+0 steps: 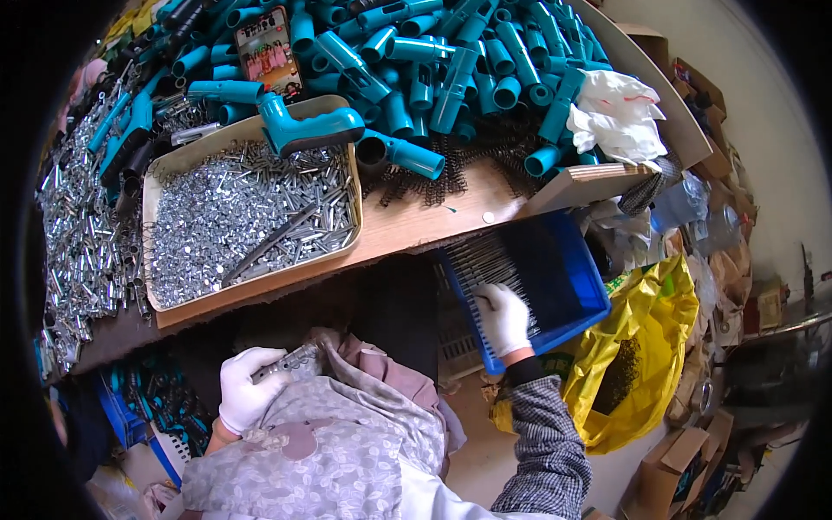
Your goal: Assembling metal and plastic components into hand tools at a factory workbench.
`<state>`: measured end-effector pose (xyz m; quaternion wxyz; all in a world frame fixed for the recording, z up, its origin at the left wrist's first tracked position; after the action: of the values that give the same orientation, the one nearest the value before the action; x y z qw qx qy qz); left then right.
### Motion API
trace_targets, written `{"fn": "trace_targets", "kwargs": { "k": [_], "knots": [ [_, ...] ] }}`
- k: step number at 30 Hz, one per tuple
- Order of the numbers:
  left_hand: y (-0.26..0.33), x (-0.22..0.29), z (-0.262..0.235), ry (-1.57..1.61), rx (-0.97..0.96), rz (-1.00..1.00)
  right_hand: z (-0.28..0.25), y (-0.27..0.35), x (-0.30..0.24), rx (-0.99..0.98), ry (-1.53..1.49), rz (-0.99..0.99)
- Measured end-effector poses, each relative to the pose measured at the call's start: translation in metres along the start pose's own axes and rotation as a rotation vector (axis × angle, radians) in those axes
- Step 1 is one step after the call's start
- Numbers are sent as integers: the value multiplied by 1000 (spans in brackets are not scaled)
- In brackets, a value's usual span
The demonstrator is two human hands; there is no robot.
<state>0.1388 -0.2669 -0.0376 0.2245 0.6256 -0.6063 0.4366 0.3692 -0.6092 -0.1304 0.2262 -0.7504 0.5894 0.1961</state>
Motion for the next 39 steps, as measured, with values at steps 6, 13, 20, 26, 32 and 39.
{"fn": "trace_targets", "kwargs": {
  "k": [6, 13, 20, 26, 32, 39],
  "knots": [
    [16, -13, -1, 25, 61, -112, 21, 3, 58, -90, 443, -167],
    [25, -5, 0, 35, 71, -80, 45, -8, 60, -239, 678, -209],
    [25, -3, -20, 43, 100, -43, 19, -30, 39, -303, 649, -165],
    [37, -7, -36, 12, 60, -93, -14, 38, -182, -743, -1011, 360],
    [42, 18, -70, 166, 421, -74, 77, 101, -284, -1281, -1506, 405],
    [65, 9, -111, 91, 605, -117, 83, 112, -331, -1437, -1068, 320]
  ]
}}
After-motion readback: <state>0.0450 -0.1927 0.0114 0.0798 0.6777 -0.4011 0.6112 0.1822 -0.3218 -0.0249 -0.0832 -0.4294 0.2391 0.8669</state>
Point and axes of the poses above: each hand's wrist, its own y-axis away from the middle knuckle, its own z-axis out of the palm, x = y × z, the point moved 5 cm from there along -y, towards the middle knuckle, and after that the axes turned 15 degrees about z, right-handed, at the moved point
